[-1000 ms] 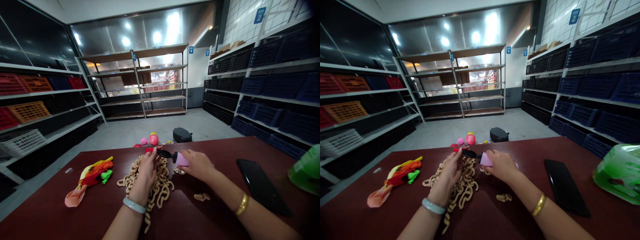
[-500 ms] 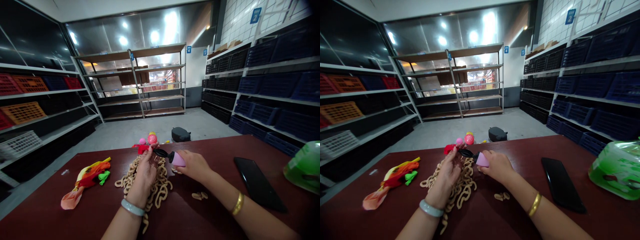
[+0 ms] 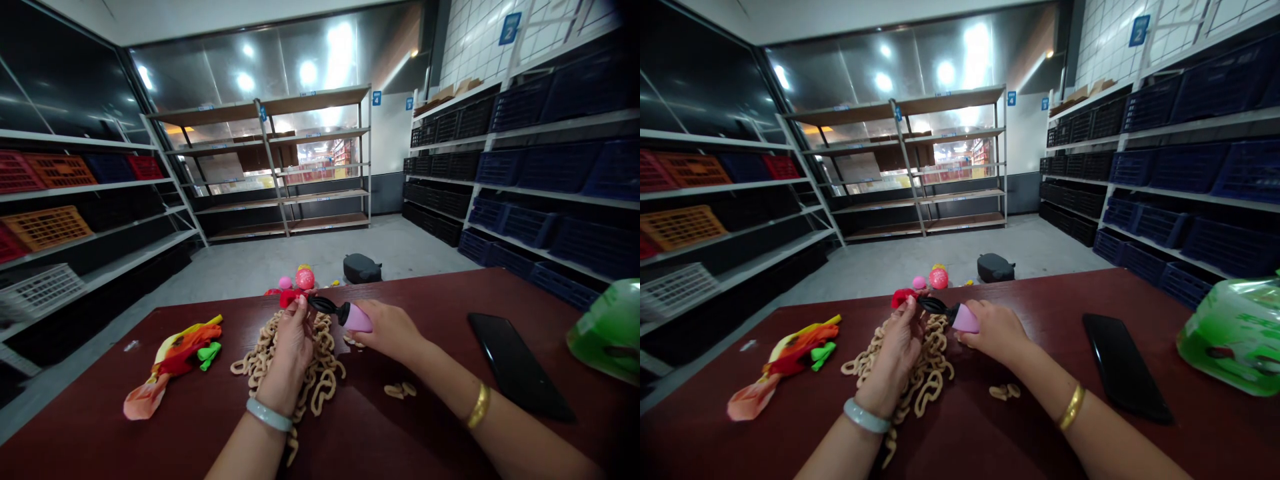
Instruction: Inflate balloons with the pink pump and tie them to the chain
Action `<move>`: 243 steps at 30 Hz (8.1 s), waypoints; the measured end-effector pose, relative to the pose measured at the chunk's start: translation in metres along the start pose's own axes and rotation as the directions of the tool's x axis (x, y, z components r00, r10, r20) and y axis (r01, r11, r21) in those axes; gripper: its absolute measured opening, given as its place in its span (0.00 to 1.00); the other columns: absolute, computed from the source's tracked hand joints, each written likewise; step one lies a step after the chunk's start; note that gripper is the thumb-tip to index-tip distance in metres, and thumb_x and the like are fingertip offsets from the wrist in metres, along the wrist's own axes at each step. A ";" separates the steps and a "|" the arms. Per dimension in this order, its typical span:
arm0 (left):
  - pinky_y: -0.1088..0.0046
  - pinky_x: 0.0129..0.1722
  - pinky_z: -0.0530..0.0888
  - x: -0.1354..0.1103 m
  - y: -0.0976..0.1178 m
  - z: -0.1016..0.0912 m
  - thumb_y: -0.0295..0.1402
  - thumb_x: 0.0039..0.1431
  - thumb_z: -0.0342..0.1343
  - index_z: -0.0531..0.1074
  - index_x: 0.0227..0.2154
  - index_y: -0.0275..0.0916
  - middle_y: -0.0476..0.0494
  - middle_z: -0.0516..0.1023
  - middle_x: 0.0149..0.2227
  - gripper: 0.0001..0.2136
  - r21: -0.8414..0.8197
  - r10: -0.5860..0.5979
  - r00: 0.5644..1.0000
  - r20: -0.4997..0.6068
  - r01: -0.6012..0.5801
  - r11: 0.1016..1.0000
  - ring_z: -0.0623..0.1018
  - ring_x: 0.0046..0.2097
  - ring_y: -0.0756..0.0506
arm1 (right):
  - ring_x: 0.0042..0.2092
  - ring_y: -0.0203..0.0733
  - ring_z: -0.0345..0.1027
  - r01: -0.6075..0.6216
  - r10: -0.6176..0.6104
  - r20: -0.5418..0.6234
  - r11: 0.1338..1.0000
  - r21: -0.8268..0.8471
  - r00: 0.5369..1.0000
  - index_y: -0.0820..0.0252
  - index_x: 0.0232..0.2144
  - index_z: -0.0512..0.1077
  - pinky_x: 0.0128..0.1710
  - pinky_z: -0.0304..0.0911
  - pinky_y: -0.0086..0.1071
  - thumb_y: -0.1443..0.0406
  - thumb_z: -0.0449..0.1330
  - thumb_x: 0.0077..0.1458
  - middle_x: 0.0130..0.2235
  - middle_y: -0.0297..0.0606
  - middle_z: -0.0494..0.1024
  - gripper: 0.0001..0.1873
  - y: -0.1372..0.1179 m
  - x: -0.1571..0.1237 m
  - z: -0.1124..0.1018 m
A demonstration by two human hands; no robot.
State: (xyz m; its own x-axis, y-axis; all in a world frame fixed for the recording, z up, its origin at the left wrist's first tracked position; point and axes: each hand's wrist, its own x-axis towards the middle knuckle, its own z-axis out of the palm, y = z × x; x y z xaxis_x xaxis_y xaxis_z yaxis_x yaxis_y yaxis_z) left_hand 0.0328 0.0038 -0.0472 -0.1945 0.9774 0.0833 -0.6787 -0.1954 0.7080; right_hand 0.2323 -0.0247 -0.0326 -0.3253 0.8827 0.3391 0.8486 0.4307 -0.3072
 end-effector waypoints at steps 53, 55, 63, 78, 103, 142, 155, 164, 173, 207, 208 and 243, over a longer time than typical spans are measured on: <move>0.61 0.42 0.75 -0.022 -0.007 0.021 0.33 0.57 0.61 0.71 0.32 0.36 0.43 0.77 0.34 0.06 -0.147 -0.066 0.994 0.089 0.079 0.986 0.78 0.36 0.45 | 0.44 0.53 0.73 0.045 -0.042 0.047 0.996 -0.072 0.998 0.56 0.52 0.65 0.39 0.62 0.39 0.52 0.59 0.55 0.47 0.44 0.77 0.26 -0.011 -0.006 0.003; 0.65 0.38 0.75 -0.017 -0.004 0.018 0.31 0.57 0.60 0.70 0.31 0.37 0.46 0.74 0.31 0.05 -0.185 -0.038 0.999 0.028 0.042 0.982 0.76 0.33 0.47 | 0.44 0.53 0.73 0.045 -0.041 0.059 0.997 -0.066 0.997 0.55 0.53 0.65 0.38 0.63 0.40 0.52 0.59 0.55 0.47 0.43 0.77 0.26 -0.013 -0.006 0.005; 0.67 0.34 0.71 0.009 0.036 -0.003 0.33 0.60 0.57 0.68 0.29 0.38 0.48 0.70 0.30 0.06 -0.224 0.084 0.996 -0.004 -0.082 0.971 0.73 0.31 0.47 | 0.49 0.54 0.71 0.076 -0.074 0.085 0.997 -0.031 0.994 0.53 0.56 0.62 0.43 0.64 0.43 0.51 0.57 0.57 0.52 0.44 0.75 0.28 -0.010 -0.005 0.008; 0.69 0.36 0.71 -0.001 0.024 0.007 0.37 0.57 0.60 0.68 0.30 0.39 0.47 0.72 0.30 0.08 -0.228 0.132 0.990 0.047 -0.118 0.966 0.73 0.33 0.48 | 0.47 0.55 0.72 0.105 -0.100 0.075 0.991 -0.077 0.992 0.58 0.57 0.62 0.43 0.64 0.44 0.50 0.55 0.59 0.51 0.48 0.75 0.29 -0.003 -0.006 0.006; 0.71 0.28 0.68 0.006 0.054 0.004 0.32 0.56 0.59 0.65 0.28 0.37 0.48 0.67 0.27 0.08 -0.199 0.170 0.985 -0.018 -0.170 0.965 0.70 0.28 0.48 | 0.50 0.54 0.69 0.096 -0.100 0.100 0.994 0.051 0.990 0.56 0.57 0.62 0.46 0.61 0.42 0.48 0.57 0.56 0.51 0.46 0.75 0.31 -0.015 -0.005 0.004; 0.75 0.25 0.64 0.026 0.076 -0.018 0.33 0.61 0.54 0.62 0.29 0.38 0.50 0.66 0.24 0.08 -0.185 0.228 0.965 -0.128 -0.249 0.951 0.68 0.25 0.51 | 0.45 0.53 0.72 0.091 -0.086 0.170 0.996 -0.022 0.982 0.55 0.50 0.66 0.39 0.60 0.38 0.47 0.56 0.56 0.45 0.43 0.78 0.25 -0.017 -0.007 -0.008; 0.74 0.28 0.67 -0.020 0.003 0.026 0.34 0.54 0.62 0.63 0.29 0.39 0.50 0.67 0.27 0.11 -0.185 0.087 0.996 -0.031 -0.092 0.978 0.69 0.27 0.51 | 0.44 0.53 0.73 0.074 -0.072 0.136 0.997 -0.008 0.988 0.57 0.52 0.64 0.39 0.61 0.39 0.49 0.57 0.56 0.45 0.45 0.77 0.26 -0.024 -0.011 -0.004; 0.73 0.28 0.68 -0.031 0.009 0.036 0.34 0.56 0.60 0.64 0.29 0.38 0.50 0.66 0.26 0.09 -0.152 0.082 0.996 -0.024 -0.085 0.985 0.69 0.27 0.51 | 0.46 0.53 0.72 0.059 -0.065 0.116 0.997 0.055 0.991 0.56 0.54 0.63 0.42 0.62 0.39 0.49 0.59 0.55 0.46 0.44 0.77 0.29 -0.032 -0.010 -0.003; 0.74 0.25 0.65 0.016 0.080 -0.008 0.33 0.60 0.54 0.63 0.27 0.38 0.49 0.65 0.24 0.08 -0.214 0.207 0.974 -0.094 -0.223 0.951 0.67 0.25 0.50 | 0.47 0.52 0.71 0.100 -0.105 0.128 0.994 0.046 0.986 0.53 0.52 0.66 0.42 0.61 0.39 0.48 0.59 0.54 0.47 0.41 0.77 0.27 -0.021 -0.007 -0.007; 0.74 0.24 0.65 0.009 0.071 0.004 0.31 0.59 0.54 0.64 0.28 0.38 0.49 0.65 0.24 0.06 -0.178 0.214 0.973 -0.089 -0.227 0.958 0.67 0.26 0.49 | 0.47 0.52 0.72 0.085 -0.091 0.097 0.995 0.060 0.991 0.53 0.53 0.65 0.42 0.62 0.39 0.48 0.61 0.53 0.47 0.41 0.77 0.29 -0.022 -0.006 -0.004; 0.74 0.24 0.64 0.013 0.076 -0.001 0.31 0.60 0.53 0.64 0.28 0.38 0.49 0.65 0.24 0.06 -0.185 0.225 0.969 -0.106 -0.242 0.953 0.67 0.26 0.49 | 0.47 0.53 0.72 0.087 -0.092 0.096 0.995 0.050 0.991 0.53 0.53 0.65 0.42 0.62 0.39 0.49 0.61 0.53 0.47 0.41 0.77 0.29 -0.019 -0.005 -0.003; 0.74 0.25 0.66 -0.002 0.053 0.015 0.30 0.56 0.57 0.64 0.29 0.38 0.49 0.66 0.26 0.06 -0.153 0.210 0.976 -0.056 -0.216 0.964 0.68 0.27 0.49 | 0.48 0.52 0.71 0.103 -0.108 0.088 0.993 0.051 0.990 0.55 0.54 0.64 0.43 0.62 0.39 0.46 0.58 0.55 0.49 0.42 0.77 0.30 -0.020 -0.007 -0.002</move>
State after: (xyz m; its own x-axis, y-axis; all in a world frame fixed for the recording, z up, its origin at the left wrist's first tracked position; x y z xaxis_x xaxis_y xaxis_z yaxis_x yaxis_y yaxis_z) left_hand 0.0080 -0.0075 0.0004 -0.3721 0.9085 0.1904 -0.7210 -0.4121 0.5571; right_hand 0.2187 -0.0394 -0.0274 -0.4499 0.8443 0.2910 0.7883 0.5286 -0.3150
